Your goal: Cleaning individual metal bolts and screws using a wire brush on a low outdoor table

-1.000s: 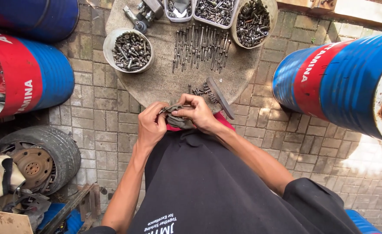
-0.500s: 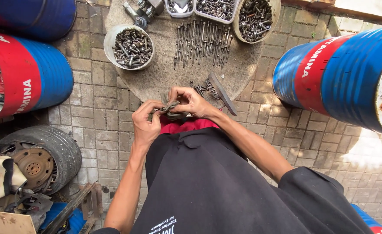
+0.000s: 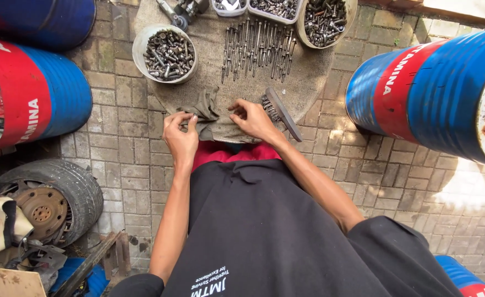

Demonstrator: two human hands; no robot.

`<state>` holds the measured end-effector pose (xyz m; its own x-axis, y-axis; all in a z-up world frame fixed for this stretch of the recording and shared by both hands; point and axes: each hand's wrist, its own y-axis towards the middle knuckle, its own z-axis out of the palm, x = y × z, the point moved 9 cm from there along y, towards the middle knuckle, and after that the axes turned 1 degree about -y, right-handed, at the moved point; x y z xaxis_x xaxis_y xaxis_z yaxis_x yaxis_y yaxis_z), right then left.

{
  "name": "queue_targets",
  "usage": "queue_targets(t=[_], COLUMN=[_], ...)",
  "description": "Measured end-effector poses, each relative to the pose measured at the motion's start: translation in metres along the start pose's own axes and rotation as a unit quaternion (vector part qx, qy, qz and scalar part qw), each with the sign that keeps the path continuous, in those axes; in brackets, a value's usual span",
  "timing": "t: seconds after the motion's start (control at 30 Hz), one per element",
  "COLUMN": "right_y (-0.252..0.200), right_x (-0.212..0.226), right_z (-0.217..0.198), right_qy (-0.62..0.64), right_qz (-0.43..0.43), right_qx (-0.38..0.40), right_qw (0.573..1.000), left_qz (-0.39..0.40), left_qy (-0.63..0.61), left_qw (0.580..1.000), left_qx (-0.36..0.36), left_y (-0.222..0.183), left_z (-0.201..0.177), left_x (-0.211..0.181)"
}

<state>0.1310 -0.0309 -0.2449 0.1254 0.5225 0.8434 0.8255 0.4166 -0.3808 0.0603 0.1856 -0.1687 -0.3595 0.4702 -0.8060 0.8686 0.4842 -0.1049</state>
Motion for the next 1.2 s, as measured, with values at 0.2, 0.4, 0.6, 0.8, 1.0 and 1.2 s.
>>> queue_targets(t=[0.2,0.4,0.6,0.8,1.0,1.2], right_y=[-0.052,-0.08,-0.099,-0.1,-0.098,-0.092], right_x=[0.007,0.009,0.025,0.005,-0.022,-0.021], right_z=[-0.033,-0.07,-0.094,-0.105,-0.107,-0.113], right_qy=[0.019,0.077,0.208,0.173,0.123,-0.03], right_qz=[-0.005,-0.037,-0.023,0.006,0.007,-0.084], right_qx=[-0.057,-0.165,-0.218,-0.263,-0.26,-0.232], right_qw=[0.998,0.983,0.953,0.949,0.958,0.969], left_qz=[-0.095,-0.188,-0.226,-0.187,-0.188,-0.178], left_qy=[-0.174,-0.321,-0.354,-0.323,-0.292,-0.256], left_qw=[0.973,0.89,0.846,0.862,0.866,0.898], left_qx=[0.123,0.264,0.328,0.344,0.36,0.31], left_y=[-0.002,-0.016,-0.027,-0.03,-0.042,-0.024], left_z=[0.047,0.125,0.16,0.17,0.192,0.191], left_x=[0.02,-0.015,-0.046,-0.06,-0.061,-0.048])
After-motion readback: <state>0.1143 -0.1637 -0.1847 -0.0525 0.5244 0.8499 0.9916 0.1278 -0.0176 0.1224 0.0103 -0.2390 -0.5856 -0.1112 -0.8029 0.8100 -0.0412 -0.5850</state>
